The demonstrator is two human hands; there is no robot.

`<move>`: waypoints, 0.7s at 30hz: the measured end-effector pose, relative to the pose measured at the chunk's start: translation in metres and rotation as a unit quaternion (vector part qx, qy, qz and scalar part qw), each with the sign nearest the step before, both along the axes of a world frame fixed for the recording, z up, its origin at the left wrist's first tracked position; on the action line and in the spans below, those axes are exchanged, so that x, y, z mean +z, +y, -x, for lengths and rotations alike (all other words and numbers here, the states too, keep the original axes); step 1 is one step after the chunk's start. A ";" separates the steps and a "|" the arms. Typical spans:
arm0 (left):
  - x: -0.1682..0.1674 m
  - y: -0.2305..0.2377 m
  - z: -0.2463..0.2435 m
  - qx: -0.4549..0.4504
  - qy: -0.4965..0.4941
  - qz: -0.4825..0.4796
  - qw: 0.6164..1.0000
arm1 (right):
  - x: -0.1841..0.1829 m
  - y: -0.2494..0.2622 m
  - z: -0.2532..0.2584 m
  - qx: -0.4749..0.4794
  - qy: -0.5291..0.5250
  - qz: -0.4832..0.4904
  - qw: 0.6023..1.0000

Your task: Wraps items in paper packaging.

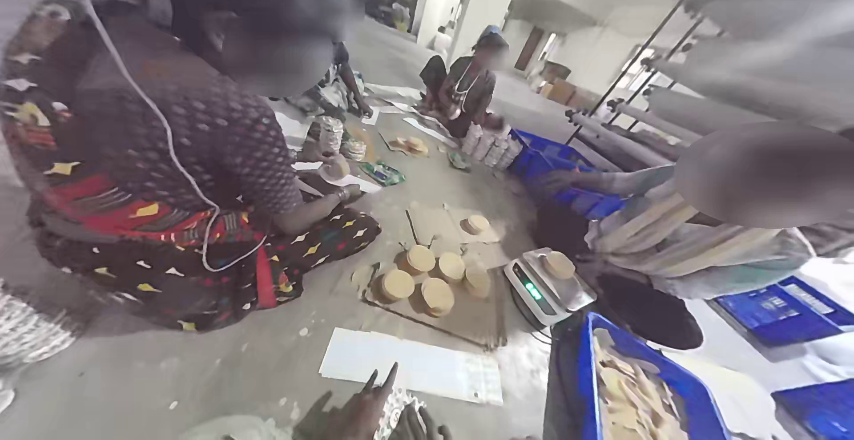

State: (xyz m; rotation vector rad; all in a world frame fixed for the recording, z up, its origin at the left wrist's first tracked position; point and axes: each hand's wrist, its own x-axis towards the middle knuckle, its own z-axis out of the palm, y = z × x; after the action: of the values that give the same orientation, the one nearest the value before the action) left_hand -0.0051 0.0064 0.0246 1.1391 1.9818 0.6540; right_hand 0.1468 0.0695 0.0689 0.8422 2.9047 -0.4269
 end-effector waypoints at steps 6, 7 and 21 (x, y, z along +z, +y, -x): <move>0.004 0.003 0.010 -0.089 -0.020 -0.070 0.993 | 0.011 0.036 0.020 -0.005 -0.073 0.098 0.992; 0.003 0.004 0.011 -0.100 -0.013 -0.083 0.991 | 0.009 0.038 0.020 -0.006 -0.072 0.105 0.992; -0.016 -0.014 -0.040 0.370 -0.330 0.017 0.868 | -0.025 -0.014 0.004 -0.238 0.055 0.047 0.969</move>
State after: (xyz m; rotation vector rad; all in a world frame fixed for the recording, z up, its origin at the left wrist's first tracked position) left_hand 0.0351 -0.0074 0.0088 0.0234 1.7415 1.1970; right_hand 0.1426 0.0559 0.0439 1.5482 2.7249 -0.6578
